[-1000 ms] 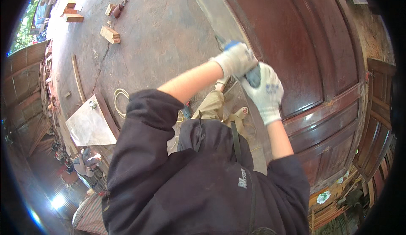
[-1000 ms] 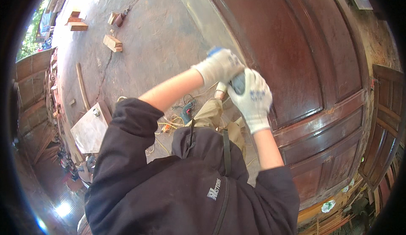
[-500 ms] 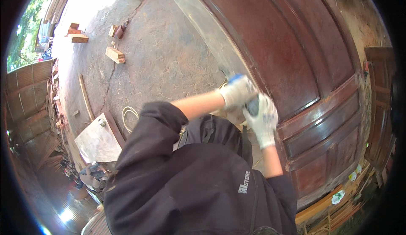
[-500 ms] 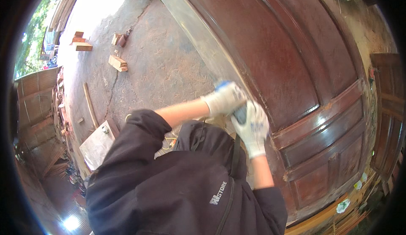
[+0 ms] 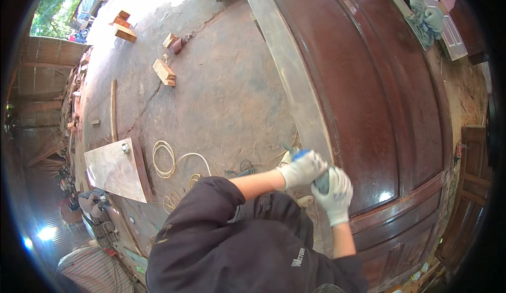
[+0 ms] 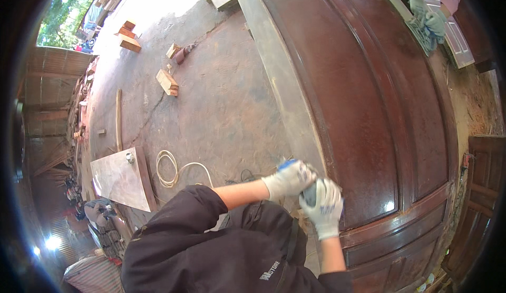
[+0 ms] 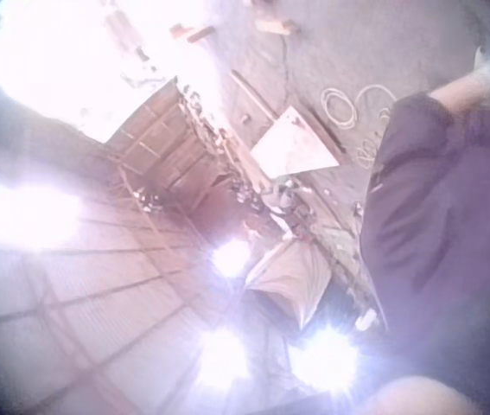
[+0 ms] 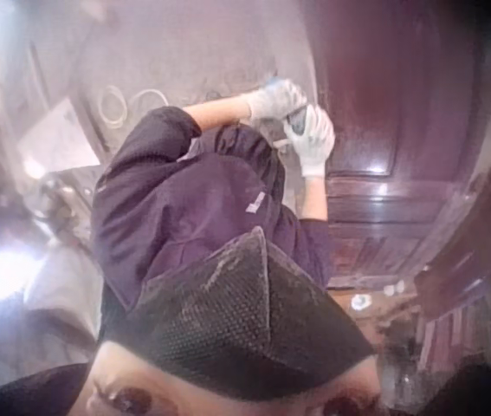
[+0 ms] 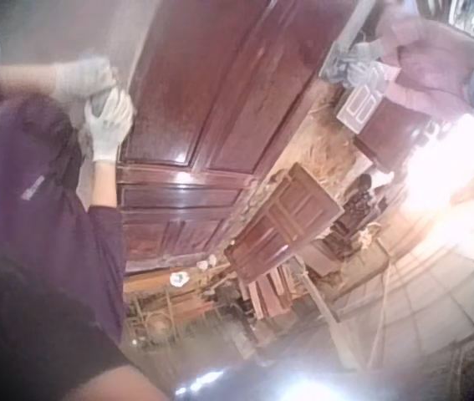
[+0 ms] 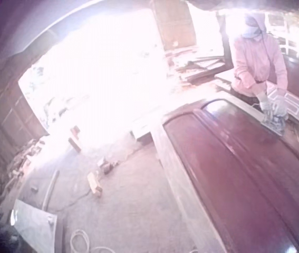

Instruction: The person sands a large wooden door with a handheld sanding block, moving systematically across panels and edges. The door is positioned vertically, and the person adjusts their stance to reach different areas.

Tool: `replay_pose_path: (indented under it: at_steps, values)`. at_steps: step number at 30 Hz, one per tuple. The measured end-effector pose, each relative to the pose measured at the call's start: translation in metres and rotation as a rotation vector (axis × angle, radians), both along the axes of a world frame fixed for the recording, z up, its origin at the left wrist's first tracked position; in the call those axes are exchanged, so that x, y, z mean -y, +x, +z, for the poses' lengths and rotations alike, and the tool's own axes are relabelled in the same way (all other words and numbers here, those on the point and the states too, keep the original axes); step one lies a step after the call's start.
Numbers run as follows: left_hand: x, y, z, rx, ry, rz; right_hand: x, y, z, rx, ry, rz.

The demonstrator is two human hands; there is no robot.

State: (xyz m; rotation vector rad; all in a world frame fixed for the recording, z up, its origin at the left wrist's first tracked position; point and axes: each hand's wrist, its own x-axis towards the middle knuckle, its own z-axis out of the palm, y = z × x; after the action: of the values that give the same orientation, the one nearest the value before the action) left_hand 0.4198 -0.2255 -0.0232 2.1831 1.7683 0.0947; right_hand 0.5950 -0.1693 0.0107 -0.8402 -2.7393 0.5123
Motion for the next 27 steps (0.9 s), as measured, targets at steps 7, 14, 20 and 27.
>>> replay_pose_path:
  at_steps: [7,14,20,27]
  values:
    - [-0.062,-0.121,0.013,-0.086,0.037,0.487,-0.129,-0.159,0.001,-0.062,0.013,0.369]
    - [-0.115,-0.160,0.016,-0.194,0.004,0.558,-0.166,-0.206,0.003,0.134,0.091,0.221]
    - [-0.082,-0.050,0.019,-0.200,-0.197,0.198,-0.080,-0.070,0.002,0.063,0.073,-0.073]
    - [-0.019,0.106,-0.005,-0.168,0.115,-0.338,0.037,0.099,0.000,0.183,-0.042,-0.467]
